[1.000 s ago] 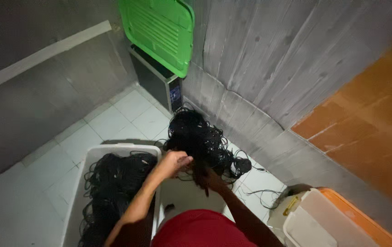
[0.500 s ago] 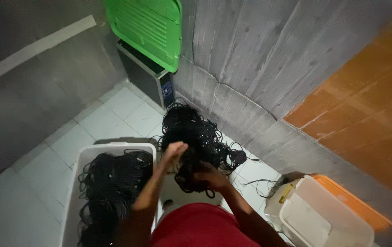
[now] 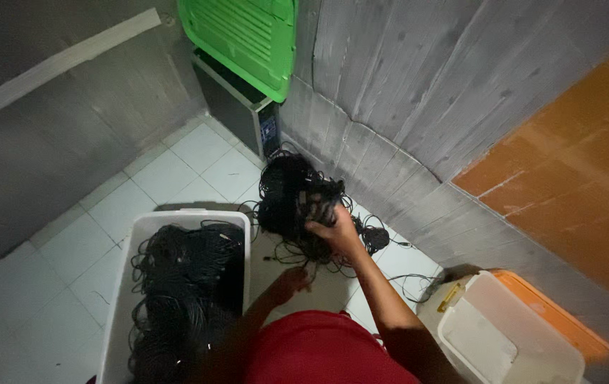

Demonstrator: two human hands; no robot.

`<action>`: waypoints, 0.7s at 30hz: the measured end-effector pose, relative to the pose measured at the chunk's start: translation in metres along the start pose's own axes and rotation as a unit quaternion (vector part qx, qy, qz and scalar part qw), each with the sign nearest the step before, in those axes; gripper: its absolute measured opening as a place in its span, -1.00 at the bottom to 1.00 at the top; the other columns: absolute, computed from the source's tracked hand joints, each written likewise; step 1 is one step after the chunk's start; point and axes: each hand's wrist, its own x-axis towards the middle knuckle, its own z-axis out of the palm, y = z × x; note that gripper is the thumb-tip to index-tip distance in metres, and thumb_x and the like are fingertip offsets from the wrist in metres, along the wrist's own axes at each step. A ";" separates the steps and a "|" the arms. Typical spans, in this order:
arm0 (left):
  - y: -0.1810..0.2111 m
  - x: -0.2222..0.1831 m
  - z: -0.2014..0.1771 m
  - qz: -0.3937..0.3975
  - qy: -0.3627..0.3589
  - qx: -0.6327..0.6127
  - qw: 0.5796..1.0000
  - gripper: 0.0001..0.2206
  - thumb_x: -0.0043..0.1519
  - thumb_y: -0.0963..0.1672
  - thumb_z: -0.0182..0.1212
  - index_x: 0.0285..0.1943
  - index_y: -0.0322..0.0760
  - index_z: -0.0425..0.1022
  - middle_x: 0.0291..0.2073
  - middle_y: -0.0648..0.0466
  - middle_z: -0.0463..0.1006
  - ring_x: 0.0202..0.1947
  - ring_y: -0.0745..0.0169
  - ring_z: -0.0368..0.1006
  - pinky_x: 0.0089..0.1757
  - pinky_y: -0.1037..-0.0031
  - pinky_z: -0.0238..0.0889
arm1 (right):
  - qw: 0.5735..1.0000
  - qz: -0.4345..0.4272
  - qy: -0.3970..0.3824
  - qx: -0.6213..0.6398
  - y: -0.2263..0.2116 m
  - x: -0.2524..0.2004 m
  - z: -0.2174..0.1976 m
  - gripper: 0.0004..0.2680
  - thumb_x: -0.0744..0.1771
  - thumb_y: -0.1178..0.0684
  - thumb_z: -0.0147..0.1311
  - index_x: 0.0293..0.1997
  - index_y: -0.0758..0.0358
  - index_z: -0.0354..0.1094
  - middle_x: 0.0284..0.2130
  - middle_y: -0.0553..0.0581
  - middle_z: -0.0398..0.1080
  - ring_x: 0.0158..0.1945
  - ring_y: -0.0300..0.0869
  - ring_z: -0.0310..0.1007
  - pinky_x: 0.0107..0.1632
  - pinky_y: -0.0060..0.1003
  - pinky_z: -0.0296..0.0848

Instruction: The person gathers long black cables from the floor, winds them into neat coils, and places them into a white bin.

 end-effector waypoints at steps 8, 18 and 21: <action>0.105 -0.062 -0.074 -0.001 -0.037 0.206 0.978 -0.62 0.37 0.04 0.12 -0.04 -0.42 0.52 -0.36 -0.18 0.65 -0.40 -0.04 0.55 -0.30 0.15 0.39 | 0.937 0.317 0.039 0.143 0.041 -0.006 0.013 -0.71 0.35 -0.08 0.07 0.14 0.22 0.39 -0.05 0.19 0.51 -0.06 0.03 0.51 0.00 -0.06 0.44; 0.135 0.016 -0.142 0.155 0.119 0.296 0.935 -0.89 0.21 -0.12 0.26 -0.17 -0.20 0.63 -0.47 -0.10 0.55 -0.45 -0.04 0.47 -0.31 0.22 0.35 | 0.929 0.235 -0.285 -0.015 0.137 -0.096 0.011 -0.57 0.43 -0.24 -0.04 0.39 0.21 0.32 0.19 0.08 0.42 0.16 -0.10 0.41 0.16 -0.18 0.39; 0.103 0.038 -0.135 0.091 0.136 0.149 0.975 -0.62 0.32 0.00 0.33 -0.39 -0.42 0.49 -0.57 -0.13 0.42 -0.56 0.06 0.25 -0.40 0.29 0.23 | 0.897 0.341 -0.276 0.056 0.089 -0.098 0.005 -0.54 0.26 -0.01 0.25 0.30 0.26 0.30 -0.21 0.29 0.50 -0.28 0.04 0.41 -0.24 -0.09 0.42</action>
